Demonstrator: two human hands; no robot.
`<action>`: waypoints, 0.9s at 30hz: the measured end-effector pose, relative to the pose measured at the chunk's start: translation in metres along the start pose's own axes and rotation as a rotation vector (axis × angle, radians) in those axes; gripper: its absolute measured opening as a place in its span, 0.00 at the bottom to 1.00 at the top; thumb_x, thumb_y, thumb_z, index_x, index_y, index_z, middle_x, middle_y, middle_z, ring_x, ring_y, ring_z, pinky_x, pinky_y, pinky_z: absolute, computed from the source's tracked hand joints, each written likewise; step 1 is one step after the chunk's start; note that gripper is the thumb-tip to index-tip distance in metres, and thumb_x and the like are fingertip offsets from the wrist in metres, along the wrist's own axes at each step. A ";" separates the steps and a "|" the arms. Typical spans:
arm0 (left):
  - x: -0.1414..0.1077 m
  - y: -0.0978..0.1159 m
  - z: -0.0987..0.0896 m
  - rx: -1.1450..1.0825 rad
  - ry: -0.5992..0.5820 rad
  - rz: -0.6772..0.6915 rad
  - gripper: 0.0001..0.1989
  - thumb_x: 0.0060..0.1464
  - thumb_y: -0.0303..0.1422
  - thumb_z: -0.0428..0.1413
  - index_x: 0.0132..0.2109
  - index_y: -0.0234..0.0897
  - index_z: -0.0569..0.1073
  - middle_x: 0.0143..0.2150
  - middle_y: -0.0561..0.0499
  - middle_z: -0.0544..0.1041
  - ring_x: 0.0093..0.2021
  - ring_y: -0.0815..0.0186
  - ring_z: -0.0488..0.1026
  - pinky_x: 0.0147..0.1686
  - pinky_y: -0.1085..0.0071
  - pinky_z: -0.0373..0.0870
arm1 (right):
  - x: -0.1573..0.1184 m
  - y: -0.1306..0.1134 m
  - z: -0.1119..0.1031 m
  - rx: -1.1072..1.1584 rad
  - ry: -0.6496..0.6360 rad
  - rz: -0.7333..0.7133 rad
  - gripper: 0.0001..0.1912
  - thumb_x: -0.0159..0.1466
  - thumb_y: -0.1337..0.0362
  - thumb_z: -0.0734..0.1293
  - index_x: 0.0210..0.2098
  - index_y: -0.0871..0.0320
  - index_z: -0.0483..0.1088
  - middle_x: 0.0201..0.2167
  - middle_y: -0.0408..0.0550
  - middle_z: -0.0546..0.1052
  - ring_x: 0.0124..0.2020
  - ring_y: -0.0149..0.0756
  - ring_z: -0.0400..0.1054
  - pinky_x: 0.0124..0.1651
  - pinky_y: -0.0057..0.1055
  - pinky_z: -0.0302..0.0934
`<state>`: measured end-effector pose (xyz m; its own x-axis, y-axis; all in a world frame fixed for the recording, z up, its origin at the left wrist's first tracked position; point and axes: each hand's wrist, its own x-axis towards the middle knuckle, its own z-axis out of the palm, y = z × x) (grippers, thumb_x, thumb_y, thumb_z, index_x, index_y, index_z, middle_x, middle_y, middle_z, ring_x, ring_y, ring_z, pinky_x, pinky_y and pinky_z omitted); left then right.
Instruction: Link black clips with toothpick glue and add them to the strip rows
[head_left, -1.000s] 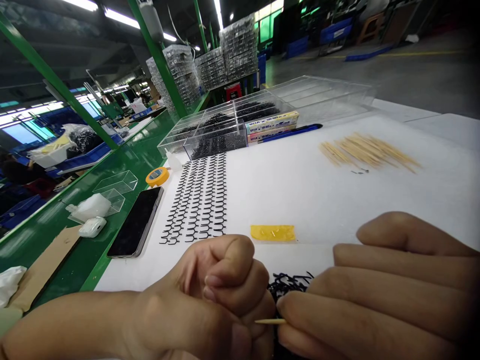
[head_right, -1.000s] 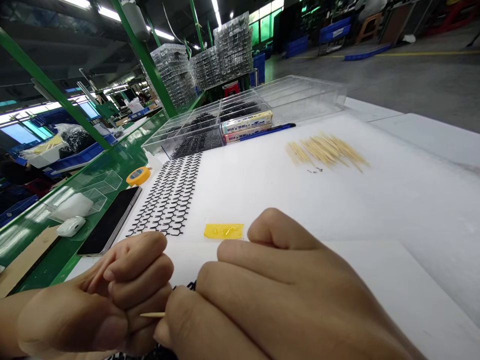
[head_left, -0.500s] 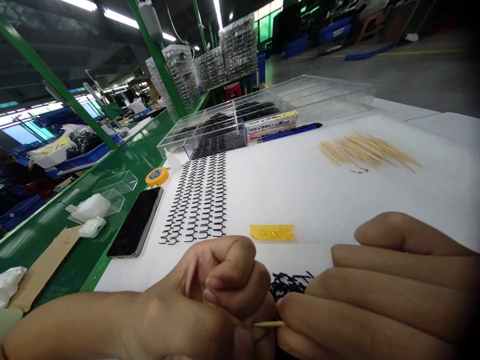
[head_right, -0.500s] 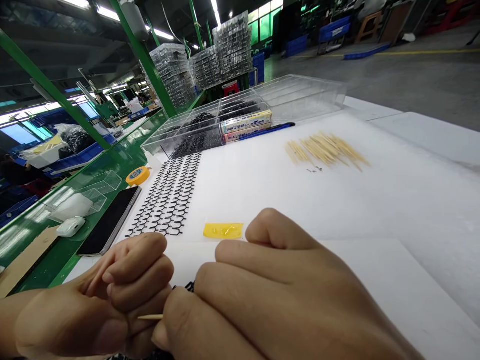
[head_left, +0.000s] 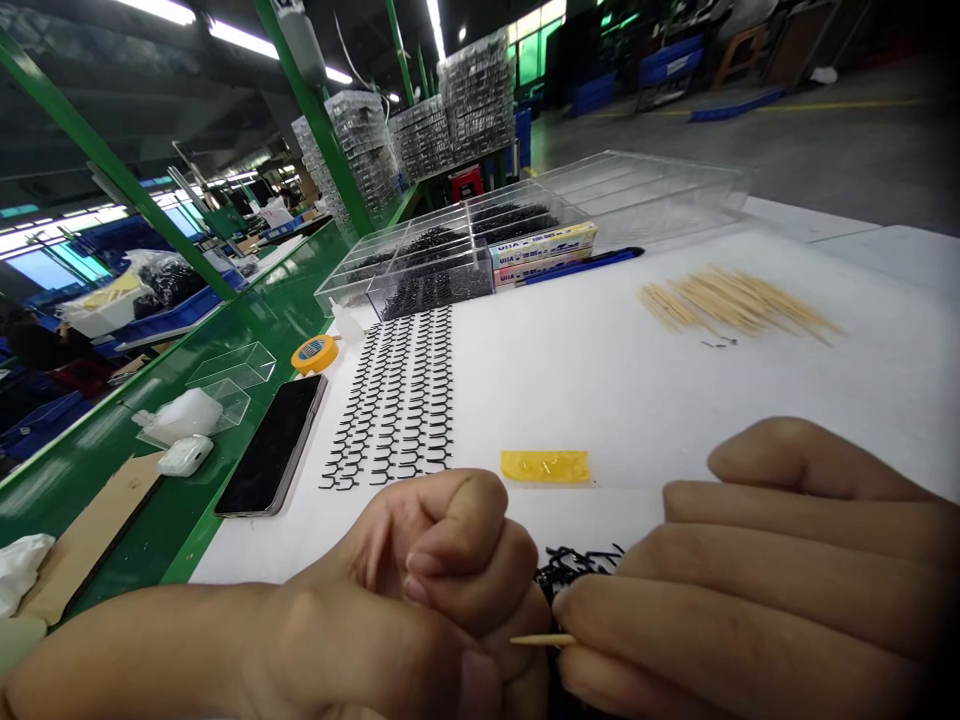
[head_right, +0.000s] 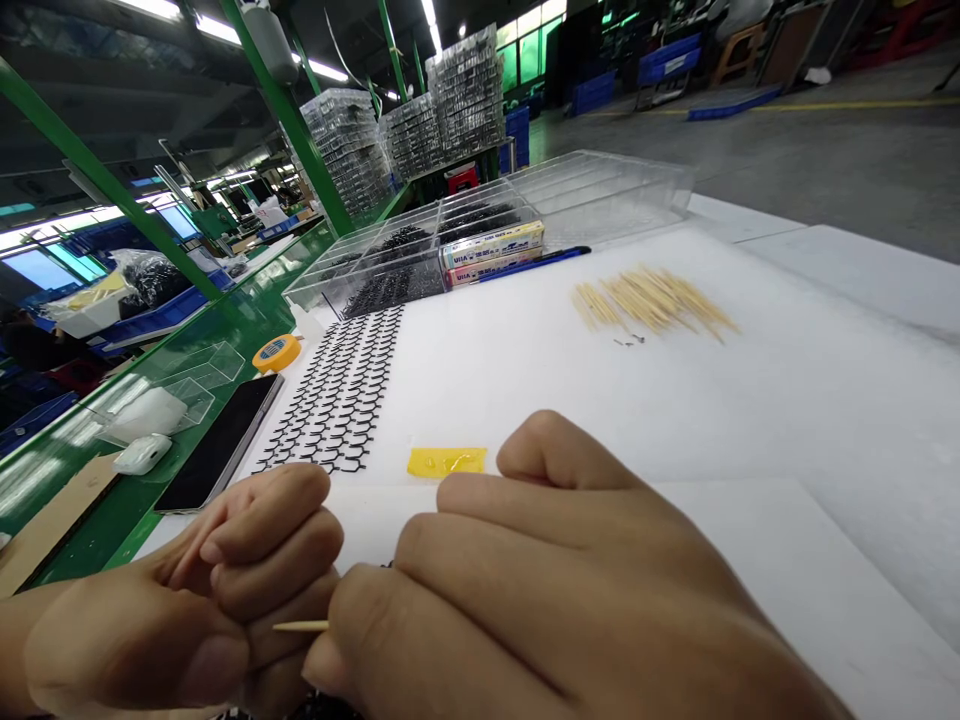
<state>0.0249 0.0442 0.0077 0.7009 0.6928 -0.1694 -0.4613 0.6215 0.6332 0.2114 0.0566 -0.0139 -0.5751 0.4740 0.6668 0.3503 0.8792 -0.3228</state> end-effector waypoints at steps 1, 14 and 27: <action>0.000 0.000 0.001 0.000 0.009 -0.007 0.24 0.39 0.19 0.59 0.21 0.35 0.47 0.17 0.60 0.48 0.17 0.75 0.43 0.20 0.74 0.43 | -0.001 0.002 0.001 0.012 0.005 0.004 0.12 0.67 0.64 0.62 0.28 0.56 0.72 0.20 0.33 0.70 0.18 0.23 0.58 0.29 0.34 0.41; -0.001 0.002 0.006 0.063 0.096 -0.063 0.28 0.38 0.27 0.64 0.20 0.35 0.46 0.16 0.59 0.47 0.18 0.74 0.42 0.21 0.71 0.40 | 0.003 -0.007 0.000 -0.117 0.013 -0.005 0.14 0.66 0.63 0.64 0.24 0.55 0.73 0.19 0.32 0.71 0.16 0.22 0.57 0.27 0.33 0.45; -0.001 0.000 -0.001 0.045 0.017 -0.033 0.26 0.40 0.26 0.62 0.21 0.36 0.47 0.17 0.59 0.48 0.18 0.73 0.44 0.22 0.72 0.43 | -0.001 -0.007 0.006 -0.109 0.039 0.064 0.10 0.61 0.60 0.69 0.24 0.54 0.72 0.19 0.30 0.71 0.17 0.22 0.56 0.29 0.35 0.44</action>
<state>0.0238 0.0440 0.0068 0.7061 0.6783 -0.2034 -0.4126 0.6275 0.6602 0.2049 0.0504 -0.0163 -0.5211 0.5245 0.6733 0.4646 0.8361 -0.2917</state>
